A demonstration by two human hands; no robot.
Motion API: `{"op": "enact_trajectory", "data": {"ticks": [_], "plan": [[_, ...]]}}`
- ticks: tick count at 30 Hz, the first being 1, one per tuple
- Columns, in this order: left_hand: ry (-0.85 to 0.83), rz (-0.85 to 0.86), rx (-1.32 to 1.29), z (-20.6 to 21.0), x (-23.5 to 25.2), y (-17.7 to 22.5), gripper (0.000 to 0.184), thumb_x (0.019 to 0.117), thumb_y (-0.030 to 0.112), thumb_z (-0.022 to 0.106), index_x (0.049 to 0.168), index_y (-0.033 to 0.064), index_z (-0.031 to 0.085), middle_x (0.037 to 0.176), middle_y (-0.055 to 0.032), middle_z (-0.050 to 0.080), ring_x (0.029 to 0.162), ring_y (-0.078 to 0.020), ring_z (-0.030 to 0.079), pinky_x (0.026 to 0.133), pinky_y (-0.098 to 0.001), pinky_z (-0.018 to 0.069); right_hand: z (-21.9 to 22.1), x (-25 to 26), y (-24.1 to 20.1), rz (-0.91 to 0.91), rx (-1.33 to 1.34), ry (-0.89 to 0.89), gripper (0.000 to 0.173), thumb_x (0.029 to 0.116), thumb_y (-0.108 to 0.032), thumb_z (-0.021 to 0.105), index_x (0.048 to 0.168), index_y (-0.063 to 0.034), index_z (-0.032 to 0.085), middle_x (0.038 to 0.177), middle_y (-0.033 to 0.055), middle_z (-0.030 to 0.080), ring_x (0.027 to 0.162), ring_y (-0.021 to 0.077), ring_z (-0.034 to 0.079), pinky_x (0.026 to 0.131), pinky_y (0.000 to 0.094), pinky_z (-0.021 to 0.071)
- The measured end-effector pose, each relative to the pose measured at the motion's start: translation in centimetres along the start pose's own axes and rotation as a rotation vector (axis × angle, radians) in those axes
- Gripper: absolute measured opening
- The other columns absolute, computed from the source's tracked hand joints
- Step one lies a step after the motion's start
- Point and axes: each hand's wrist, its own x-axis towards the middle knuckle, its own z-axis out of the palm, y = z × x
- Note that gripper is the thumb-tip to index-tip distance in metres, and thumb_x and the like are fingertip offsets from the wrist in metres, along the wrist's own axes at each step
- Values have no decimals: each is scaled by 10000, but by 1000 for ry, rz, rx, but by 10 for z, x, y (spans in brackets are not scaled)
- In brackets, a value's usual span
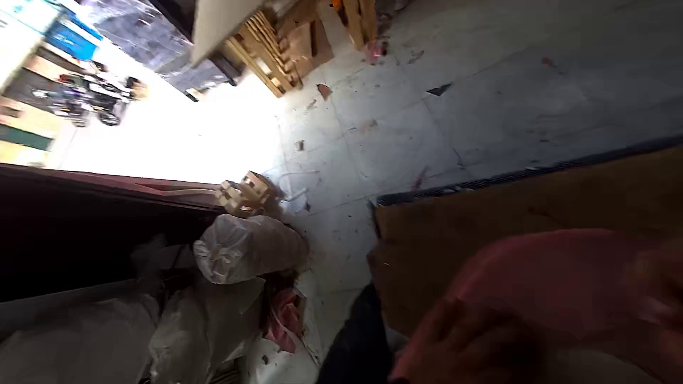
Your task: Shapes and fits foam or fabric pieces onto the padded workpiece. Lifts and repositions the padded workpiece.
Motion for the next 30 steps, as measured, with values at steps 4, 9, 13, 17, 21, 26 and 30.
{"op": "enact_trajectory", "data": {"ticks": [4,9,13,17,21,26,30], "plan": [[-10,42,-74,10,-1,2,452,948,511,657,1334,278,689,1485,81,580,1478,-198,419,1259,-558,258,-1,1,-10,-166,-122,225,287,1106,-385,348,1144,-192,556,702,-35,571,445,102,519,371,259,488],[-7,75,-78,19,-2,-3,464,957,523,641,1352,282,680,1503,109,559,1493,-203,396,1259,-580,243,-26,-6,-24,-210,-174,280,306,1125,-358,287,1150,-162,520,729,-9,539,437,101,487,366,240,468],[-2,73,-74,20,-2,-1,481,946,525,648,1356,275,678,1498,103,565,1486,-216,408,1255,-587,244,-27,-13,-12,-268,-210,344,320,1131,-351,248,1154,-146,493,727,2,534,443,112,495,370,252,475],[33,52,-76,20,9,1,368,929,484,676,1211,257,745,1433,54,612,1454,-235,443,1241,-608,255,-26,-16,-6,-280,-188,363,324,1135,-353,254,1144,-133,492,725,15,510,437,117,470,365,246,452],[-52,106,47,25,31,14,517,957,579,584,1382,295,665,1607,37,447,1547,-380,255,1188,-771,145,-13,-32,-3,-217,-212,374,272,1134,-347,302,1175,-136,469,740,31,501,436,112,457,337,220,429],[4,134,14,30,36,15,477,944,578,615,1329,312,707,1495,103,573,1530,-390,297,1169,-801,124,-23,-38,11,-246,-138,502,320,1133,-348,295,1166,-118,516,743,27,534,459,122,517,372,247,486],[-4,148,28,30,36,13,472,938,570,629,1320,305,714,1476,102,590,1523,-390,310,1167,-800,124,-24,-32,-3,-380,-103,479,288,1130,-321,291,1138,-118,495,719,30,550,459,131,541,367,250,497]]}}
